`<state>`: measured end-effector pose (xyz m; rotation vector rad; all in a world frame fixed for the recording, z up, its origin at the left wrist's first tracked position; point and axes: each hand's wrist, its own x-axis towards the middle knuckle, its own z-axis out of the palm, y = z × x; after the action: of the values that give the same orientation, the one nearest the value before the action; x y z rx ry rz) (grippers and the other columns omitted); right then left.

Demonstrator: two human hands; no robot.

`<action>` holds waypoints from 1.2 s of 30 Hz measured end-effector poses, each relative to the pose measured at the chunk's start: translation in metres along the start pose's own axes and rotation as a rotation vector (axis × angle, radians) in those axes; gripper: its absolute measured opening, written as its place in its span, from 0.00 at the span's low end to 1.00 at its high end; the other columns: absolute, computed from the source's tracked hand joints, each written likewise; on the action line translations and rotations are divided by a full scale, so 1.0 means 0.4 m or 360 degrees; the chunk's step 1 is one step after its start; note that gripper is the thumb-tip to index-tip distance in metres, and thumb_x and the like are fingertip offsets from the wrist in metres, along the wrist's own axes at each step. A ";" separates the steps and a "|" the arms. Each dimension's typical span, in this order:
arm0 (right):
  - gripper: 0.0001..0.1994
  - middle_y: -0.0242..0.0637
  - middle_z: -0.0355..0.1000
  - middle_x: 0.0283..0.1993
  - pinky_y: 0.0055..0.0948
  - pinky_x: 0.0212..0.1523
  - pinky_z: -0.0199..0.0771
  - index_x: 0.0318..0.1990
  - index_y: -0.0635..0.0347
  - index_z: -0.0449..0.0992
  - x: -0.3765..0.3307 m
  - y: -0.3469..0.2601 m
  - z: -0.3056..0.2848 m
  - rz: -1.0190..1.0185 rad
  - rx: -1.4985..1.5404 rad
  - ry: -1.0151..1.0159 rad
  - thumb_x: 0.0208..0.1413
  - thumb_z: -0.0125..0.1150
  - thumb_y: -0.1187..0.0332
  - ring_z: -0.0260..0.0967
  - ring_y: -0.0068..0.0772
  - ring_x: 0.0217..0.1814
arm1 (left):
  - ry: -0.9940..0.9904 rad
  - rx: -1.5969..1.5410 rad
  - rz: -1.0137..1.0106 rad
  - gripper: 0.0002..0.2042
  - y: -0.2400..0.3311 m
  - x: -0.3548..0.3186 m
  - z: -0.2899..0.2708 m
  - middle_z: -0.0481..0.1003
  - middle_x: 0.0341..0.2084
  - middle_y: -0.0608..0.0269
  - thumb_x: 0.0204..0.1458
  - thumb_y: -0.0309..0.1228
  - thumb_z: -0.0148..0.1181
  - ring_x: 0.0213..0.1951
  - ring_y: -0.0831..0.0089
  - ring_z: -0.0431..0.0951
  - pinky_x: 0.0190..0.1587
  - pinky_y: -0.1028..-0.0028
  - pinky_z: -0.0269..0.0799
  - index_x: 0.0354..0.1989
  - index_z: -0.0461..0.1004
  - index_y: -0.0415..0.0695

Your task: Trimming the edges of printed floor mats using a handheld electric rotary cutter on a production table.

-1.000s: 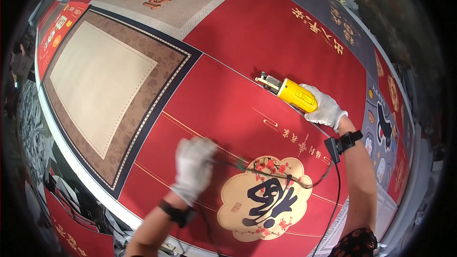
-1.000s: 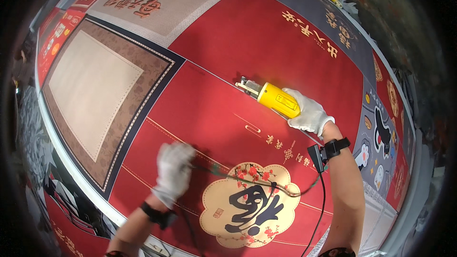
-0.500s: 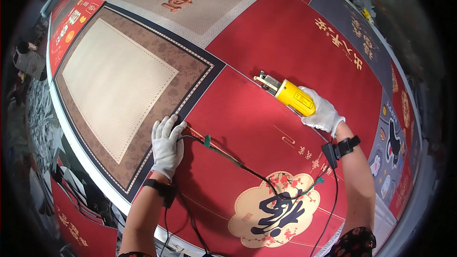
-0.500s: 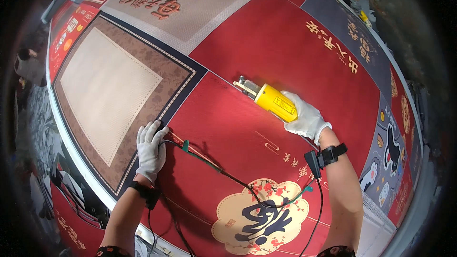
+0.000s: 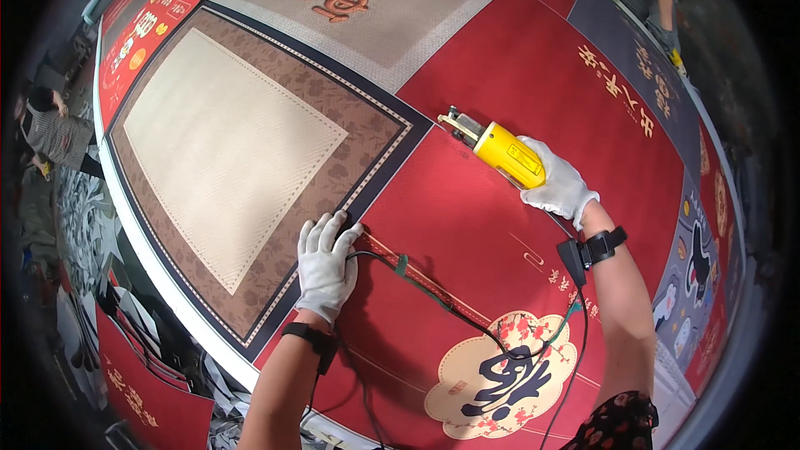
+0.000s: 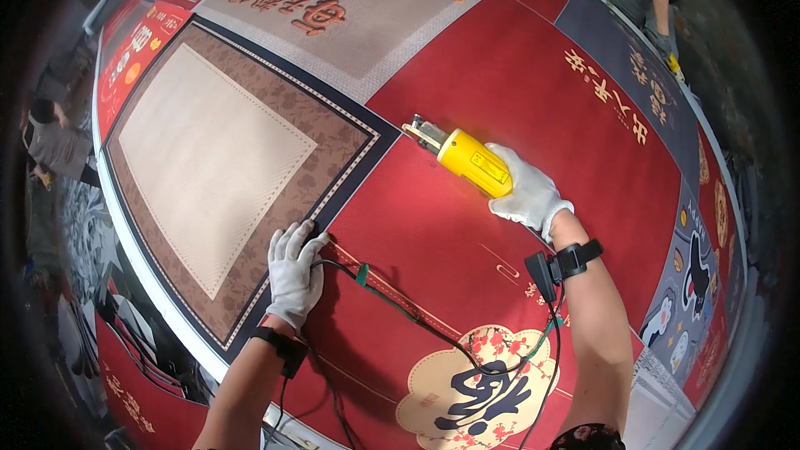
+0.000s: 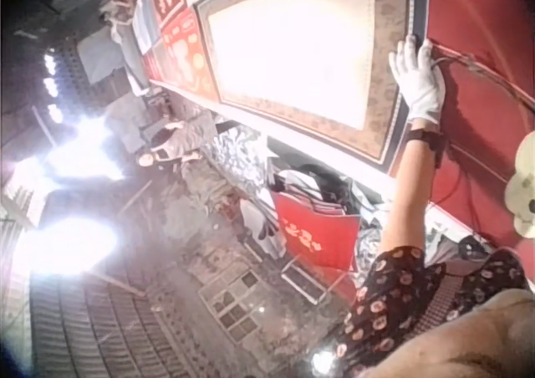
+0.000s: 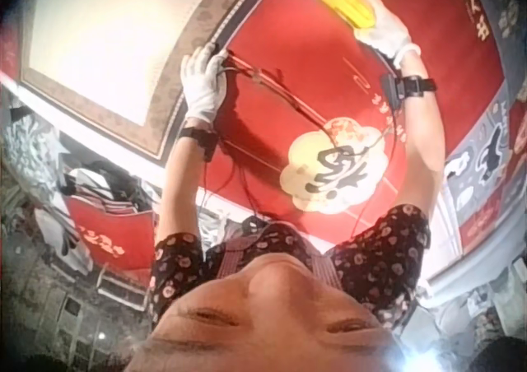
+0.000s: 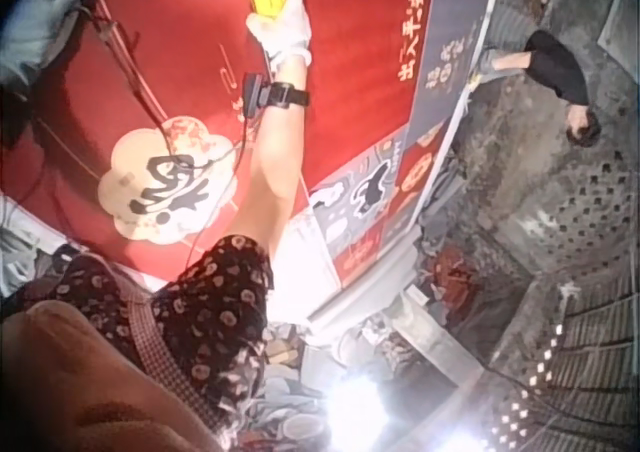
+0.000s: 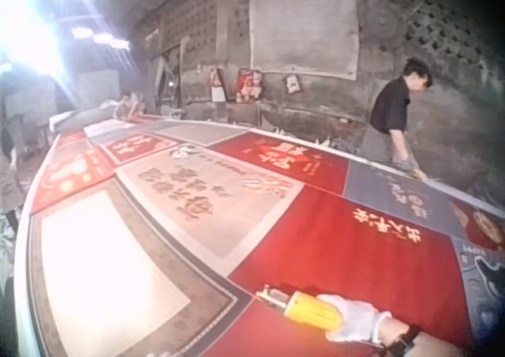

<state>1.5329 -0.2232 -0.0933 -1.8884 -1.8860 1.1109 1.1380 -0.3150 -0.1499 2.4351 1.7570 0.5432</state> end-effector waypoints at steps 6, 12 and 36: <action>0.41 0.46 0.69 0.61 0.32 0.63 0.65 0.68 0.53 0.59 0.067 -0.047 0.020 -0.0002 -0.0067 -0.0004 0.40 0.66 0.69 0.67 0.46 0.63 | -0.0038 -0.0041 -0.0002 0.23 -0.004 0.003 -0.004 0.71 0.56 0.58 0.42 0.24 0.60 0.60 0.55 0.68 0.66 0.49 0.57 0.51 0.75 0.56; 0.42 0.45 0.68 0.62 0.32 0.64 0.64 0.68 0.54 0.58 0.131 -0.113 0.040 -0.0021 -0.0053 -0.0011 0.40 0.66 0.70 0.66 0.45 0.65 | -0.0004 -0.0079 0.0012 0.23 -0.003 0.007 -0.005 0.71 0.56 0.59 0.43 0.23 0.60 0.59 0.54 0.69 0.64 0.49 0.58 0.52 0.74 0.56; 0.43 0.48 0.69 0.60 0.30 0.65 0.64 0.68 0.57 0.57 0.427 -0.369 0.136 0.0065 0.0013 -0.0002 0.40 0.67 0.71 0.66 0.44 0.64 | -0.0420 -0.0742 0.0189 0.25 -0.068 0.027 -0.043 0.69 0.58 0.53 0.45 0.33 0.60 0.59 0.55 0.69 0.62 0.50 0.59 0.56 0.73 0.53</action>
<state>1.3655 -0.0624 -0.0903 -1.9304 -1.8488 1.1307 1.1106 -0.2981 -0.1391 2.1697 1.2267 0.5394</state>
